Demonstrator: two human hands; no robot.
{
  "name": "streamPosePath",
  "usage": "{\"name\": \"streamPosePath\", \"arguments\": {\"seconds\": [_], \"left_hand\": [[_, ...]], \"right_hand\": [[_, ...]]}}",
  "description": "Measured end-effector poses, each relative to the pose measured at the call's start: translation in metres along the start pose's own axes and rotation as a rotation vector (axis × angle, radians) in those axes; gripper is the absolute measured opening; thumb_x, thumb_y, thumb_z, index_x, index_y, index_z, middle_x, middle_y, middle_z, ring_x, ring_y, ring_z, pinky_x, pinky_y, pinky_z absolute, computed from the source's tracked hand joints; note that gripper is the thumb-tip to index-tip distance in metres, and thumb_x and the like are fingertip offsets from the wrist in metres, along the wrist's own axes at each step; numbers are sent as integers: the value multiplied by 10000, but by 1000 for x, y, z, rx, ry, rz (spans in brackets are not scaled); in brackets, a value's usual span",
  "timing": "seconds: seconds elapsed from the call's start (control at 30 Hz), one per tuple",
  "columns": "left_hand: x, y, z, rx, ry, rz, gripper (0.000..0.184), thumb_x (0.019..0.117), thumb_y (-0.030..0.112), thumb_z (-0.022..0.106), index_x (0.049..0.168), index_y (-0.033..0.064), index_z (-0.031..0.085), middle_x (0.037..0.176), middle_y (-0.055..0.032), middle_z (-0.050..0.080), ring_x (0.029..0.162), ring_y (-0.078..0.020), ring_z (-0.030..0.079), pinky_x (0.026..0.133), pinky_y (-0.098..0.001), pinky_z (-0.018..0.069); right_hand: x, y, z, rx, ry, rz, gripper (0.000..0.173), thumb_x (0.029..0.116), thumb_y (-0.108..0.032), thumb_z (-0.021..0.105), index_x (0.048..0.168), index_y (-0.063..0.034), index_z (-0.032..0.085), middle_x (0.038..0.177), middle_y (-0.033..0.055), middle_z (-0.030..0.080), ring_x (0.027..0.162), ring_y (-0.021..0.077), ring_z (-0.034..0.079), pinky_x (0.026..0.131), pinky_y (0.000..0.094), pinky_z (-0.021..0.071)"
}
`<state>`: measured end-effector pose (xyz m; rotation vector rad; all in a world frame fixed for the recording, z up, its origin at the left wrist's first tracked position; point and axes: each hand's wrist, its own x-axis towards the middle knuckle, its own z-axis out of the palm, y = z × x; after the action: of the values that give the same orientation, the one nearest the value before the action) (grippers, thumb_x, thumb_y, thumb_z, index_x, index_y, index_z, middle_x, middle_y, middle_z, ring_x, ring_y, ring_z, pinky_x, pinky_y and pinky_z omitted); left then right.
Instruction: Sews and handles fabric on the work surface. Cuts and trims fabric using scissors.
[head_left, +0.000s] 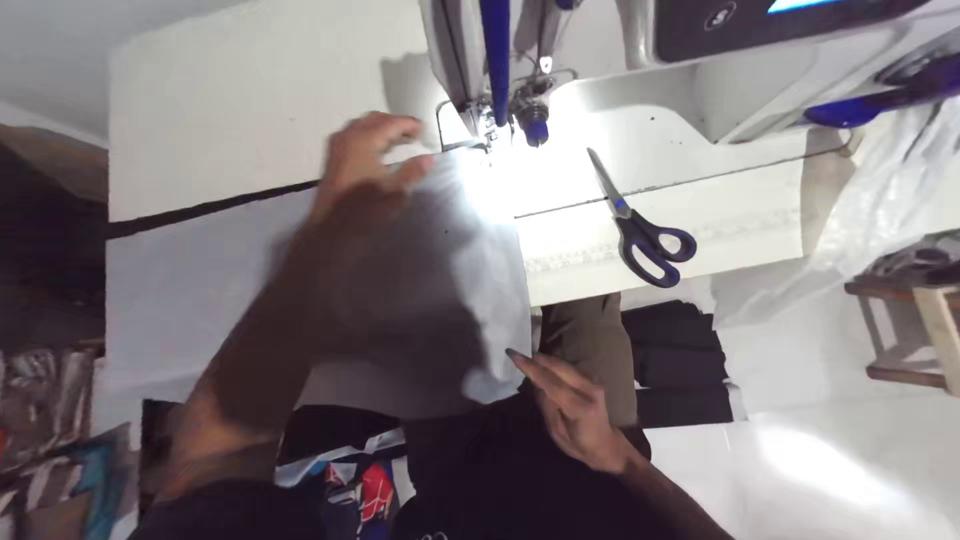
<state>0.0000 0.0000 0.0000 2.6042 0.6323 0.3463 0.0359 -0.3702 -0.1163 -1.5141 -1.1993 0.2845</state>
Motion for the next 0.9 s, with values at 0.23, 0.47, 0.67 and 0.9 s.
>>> {"name": "streamPosePath", "arguments": {"seconds": [0.23,0.47,0.67,0.9], "left_hand": [[43,21,61,114,3,-22,327,1035,254,499,1040,-5,699,1120,-198,669,1152,-398,592,981,-545,467],[42,12,66,100,72,66,336,1026,271,509,1016,2,708,1138,-202,672,1115,-398,608,936,-537,481],[51,9,67,140,96,140,295,996,204,508,928,-32,673,1069,-227,659,1072,-409,611,920,-523,475],[64,10,57,111,21,141,229,988,159,538,933,-22,666,1060,-205,674,1084,-391,621,945,-543,466]], "right_hand": [[18,9,-15,-227,-46,-347,206,1015,-76,599,1148,-63,755,1071,94,775,1146,208,700,991,342,559],[32,6,-16,-390,10,-455,175,1011,-110,588,1115,-127,728,1140,57,721,1154,221,626,1013,381,471],[44,15,-18,-309,-62,-429,171,1008,-70,587,1051,-82,751,1133,87,764,1206,232,661,1092,405,473],[58,16,-16,-280,-71,-376,173,1008,-65,579,1040,-88,747,1116,69,765,1197,203,655,1114,408,432]]}}
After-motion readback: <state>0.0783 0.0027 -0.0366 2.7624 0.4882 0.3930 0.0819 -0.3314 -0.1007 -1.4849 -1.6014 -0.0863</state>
